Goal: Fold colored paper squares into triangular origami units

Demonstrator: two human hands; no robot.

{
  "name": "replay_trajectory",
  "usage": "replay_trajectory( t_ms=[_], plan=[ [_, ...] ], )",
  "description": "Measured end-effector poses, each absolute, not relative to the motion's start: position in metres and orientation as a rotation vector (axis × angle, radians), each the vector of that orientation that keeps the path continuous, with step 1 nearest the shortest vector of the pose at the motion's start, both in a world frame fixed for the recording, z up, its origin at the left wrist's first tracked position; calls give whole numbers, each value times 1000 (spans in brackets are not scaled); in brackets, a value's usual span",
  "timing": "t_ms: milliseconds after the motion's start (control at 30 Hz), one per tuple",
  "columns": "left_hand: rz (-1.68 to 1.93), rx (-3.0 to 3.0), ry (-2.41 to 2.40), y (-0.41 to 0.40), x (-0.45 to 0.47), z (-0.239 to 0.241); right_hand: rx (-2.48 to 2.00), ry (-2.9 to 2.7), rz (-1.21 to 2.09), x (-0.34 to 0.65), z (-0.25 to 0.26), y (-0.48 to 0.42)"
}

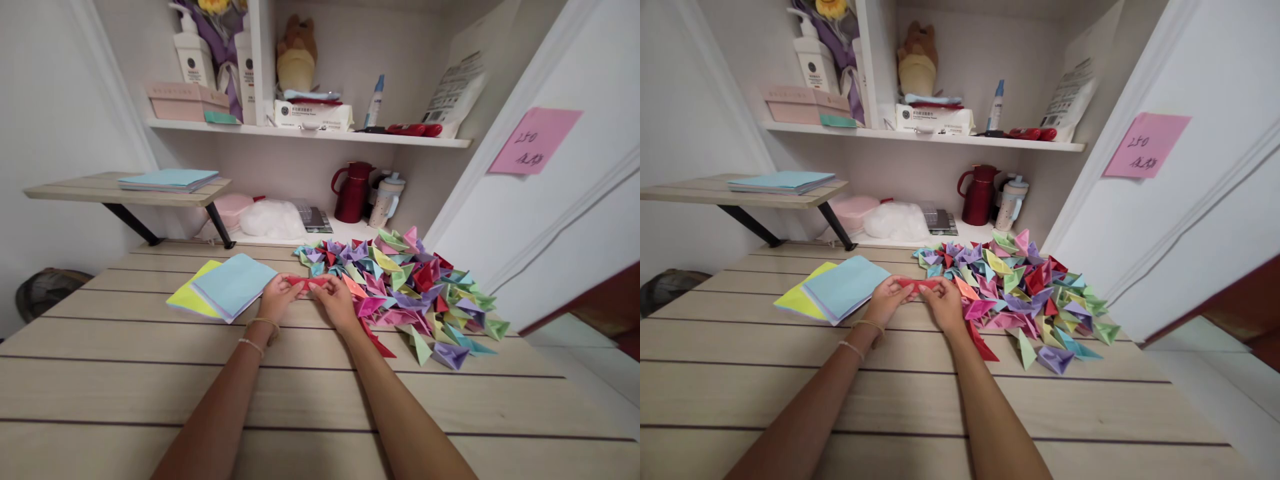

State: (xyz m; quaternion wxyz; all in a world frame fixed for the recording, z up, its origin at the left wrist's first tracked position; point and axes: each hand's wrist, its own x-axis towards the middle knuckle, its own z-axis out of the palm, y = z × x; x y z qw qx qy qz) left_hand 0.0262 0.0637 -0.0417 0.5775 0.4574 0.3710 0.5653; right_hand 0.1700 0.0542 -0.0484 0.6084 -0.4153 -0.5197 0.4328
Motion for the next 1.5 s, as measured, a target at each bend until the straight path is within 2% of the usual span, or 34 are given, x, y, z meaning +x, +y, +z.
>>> replay_trajectory(
  t_ms=[533, 767, 1200, 1333, 1500],
  plan=[
    [1302, 1078, 871, 61, 25, -39, -992, -1138, 1027, 168, -46, 53],
    [1324, 911, 826, 62, 23, -35, -999, -1198, 911, 169, -50, 55],
    [1340, 924, 834, 62, 22, -36, -967, -1185, 896, 167, -48, 52],
    [1429, 1104, 958, 60, 22, -36, -964, -998, 887, 167, -45, 50],
    [1579, 1904, 1459, 51, 15, -30, -943, -842, 807, 168, -39, 49]
  ],
)
